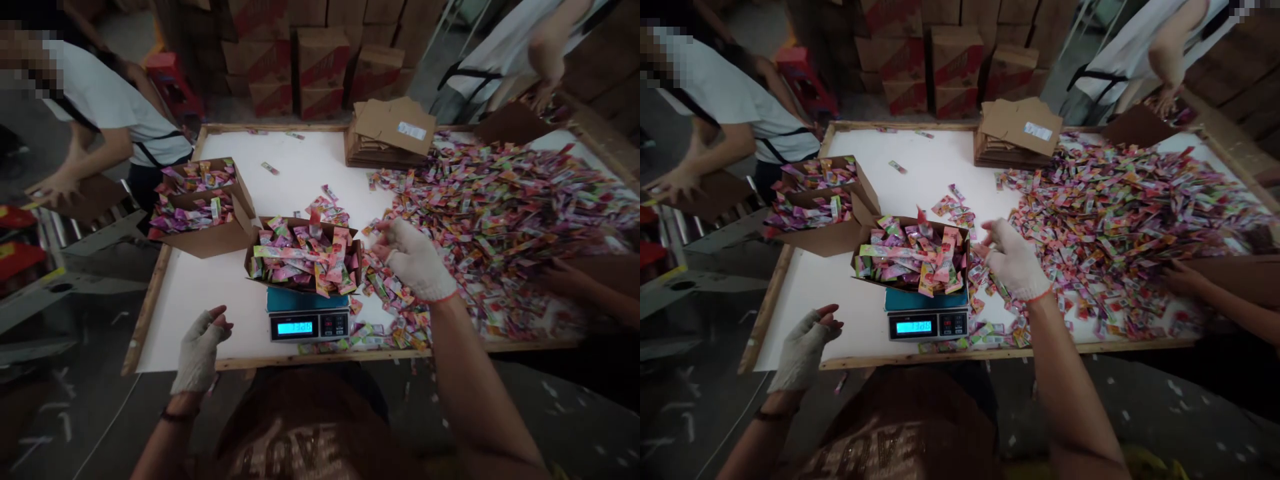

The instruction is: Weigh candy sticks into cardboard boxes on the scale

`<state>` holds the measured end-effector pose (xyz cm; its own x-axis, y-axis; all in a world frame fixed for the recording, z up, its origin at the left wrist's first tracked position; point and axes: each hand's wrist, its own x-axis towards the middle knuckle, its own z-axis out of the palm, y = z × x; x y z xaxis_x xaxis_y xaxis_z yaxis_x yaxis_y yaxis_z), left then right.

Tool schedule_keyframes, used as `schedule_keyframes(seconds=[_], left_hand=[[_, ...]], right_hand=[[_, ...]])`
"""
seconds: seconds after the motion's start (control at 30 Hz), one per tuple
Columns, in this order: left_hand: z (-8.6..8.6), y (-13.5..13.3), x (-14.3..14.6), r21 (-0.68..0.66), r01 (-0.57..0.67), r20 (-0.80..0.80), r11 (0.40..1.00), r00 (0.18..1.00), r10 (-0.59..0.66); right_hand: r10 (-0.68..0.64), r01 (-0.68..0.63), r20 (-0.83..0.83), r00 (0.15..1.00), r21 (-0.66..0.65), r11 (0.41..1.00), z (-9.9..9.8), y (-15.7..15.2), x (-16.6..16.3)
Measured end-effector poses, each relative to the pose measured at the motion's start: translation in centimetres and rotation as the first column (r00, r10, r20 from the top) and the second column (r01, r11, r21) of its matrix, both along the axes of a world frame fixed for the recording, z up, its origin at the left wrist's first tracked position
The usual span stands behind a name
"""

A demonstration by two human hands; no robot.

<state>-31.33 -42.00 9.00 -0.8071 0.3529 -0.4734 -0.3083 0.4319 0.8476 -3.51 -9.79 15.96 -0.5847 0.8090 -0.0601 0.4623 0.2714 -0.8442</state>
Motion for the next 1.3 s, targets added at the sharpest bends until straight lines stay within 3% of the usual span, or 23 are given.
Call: schedule_keyframes(seconds=[0.07,0.13,0.23,0.3,0.37,0.47,0.57,0.63,0.73,0.8,0.87,0.97,1.03,1.1,1.2,1.27,1.3], left_hand=[[-0.2,-0.5,0.1,-0.026,-0.017,0.01,1.0,1.0,0.018],[-0.2,-0.7,0.2,-0.042,-0.028,0.018,0.999,0.999,0.028],[0.0,0.0,0.4,-0.043,-0.015,0.013,0.999,1.0,0.016],[0.4,0.7,0.5,-0.037,0.002,0.001,0.999,1.0,-0.002],[0.8,1.5,0.6,-0.031,0.025,-0.015,0.999,1.0,-0.026],[1.2,2.2,0.8,-0.026,0.061,-0.024,0.998,0.998,-0.062],[1.2,2.4,0.8,-0.022,0.062,-0.021,0.998,0.998,-0.062],[0.9,2.2,0.8,-0.02,0.055,-0.021,0.998,0.998,-0.056],[0.5,2.1,0.9,-0.015,0.068,-0.013,0.998,0.998,-0.068],[0.3,2.2,1.0,-0.008,0.068,-0.002,0.998,0.998,-0.068],[0.3,2.5,1.0,0.002,0.064,0.014,0.998,0.998,-0.064],[0.4,2.6,1.0,0.016,0.084,0.017,0.996,0.996,-0.085],[0.4,2.2,0.8,0.014,0.1,0.001,0.995,0.995,-0.1],[0.4,1.4,0.4,-0.013,0.086,-0.008,0.996,0.996,-0.086],[0.3,-0.3,-0.2,-0.087,0.021,0.008,0.996,1.0,-0.021],[0.4,-1.3,-0.2,-0.125,-0.023,0.019,0.992,0.999,0.025],[0.5,-1.6,-0.1,-0.136,-0.036,0.02,0.99,0.999,0.039]], right_hand=[[-0.109,0.105,0.289,0.951,0.031,0.994,-5.5,-0.6,3.0],[-0.017,0.092,0.679,0.734,-0.074,0.993,-11.1,-3.1,5.0],[0.109,0.076,0.771,0.628,-0.2,0.977,-17.7,-8.9,6.2],[0.164,0.051,0.761,0.628,-0.25,0.967,-20.0,-12.1,6.4],[0.197,0.035,0.75,0.632,-0.282,0.959,-20.9,-13.2,6.6],[0.194,0.056,0.743,0.641,-0.297,0.953,-20.2,-11.3,7.8],[0.138,0.104,0.746,0.651,-0.268,0.958,-17.1,-7.2,9.9],[0.075,0.125,0.737,0.672,-0.212,0.969,-13.2,-4.8,10.9],[-0.035,0.094,0.548,0.836,-0.079,0.992,-5.2,-2.9,9.8],[-0.019,0.035,0.288,0.957,-0.052,0.998,0.5,-3.0,6.8],[0.067,-0.068,0.143,0.987,0.0,0.998,5.3,-3.8,2.5],[0.18,-0.191,0.091,0.979,0.133,0.973,9.1,-4.7,-3.7],[0.178,-0.182,0.039,0.983,0.175,0.968,8.7,-4.1,-5.8],[0.11,-0.106,-0.016,0.994,0.175,0.979,6.0,-2.3,-5.8],[-0.086,0.072,0.108,0.99,0.129,0.989,-1.1,1.2,-2.3],[-0.19,0.167,0.387,0.902,0.09,0.982,-6.6,2.6,0.8],[-0.185,0.172,0.434,0.882,0.069,0.983,-9.2,2.7,2.2]])
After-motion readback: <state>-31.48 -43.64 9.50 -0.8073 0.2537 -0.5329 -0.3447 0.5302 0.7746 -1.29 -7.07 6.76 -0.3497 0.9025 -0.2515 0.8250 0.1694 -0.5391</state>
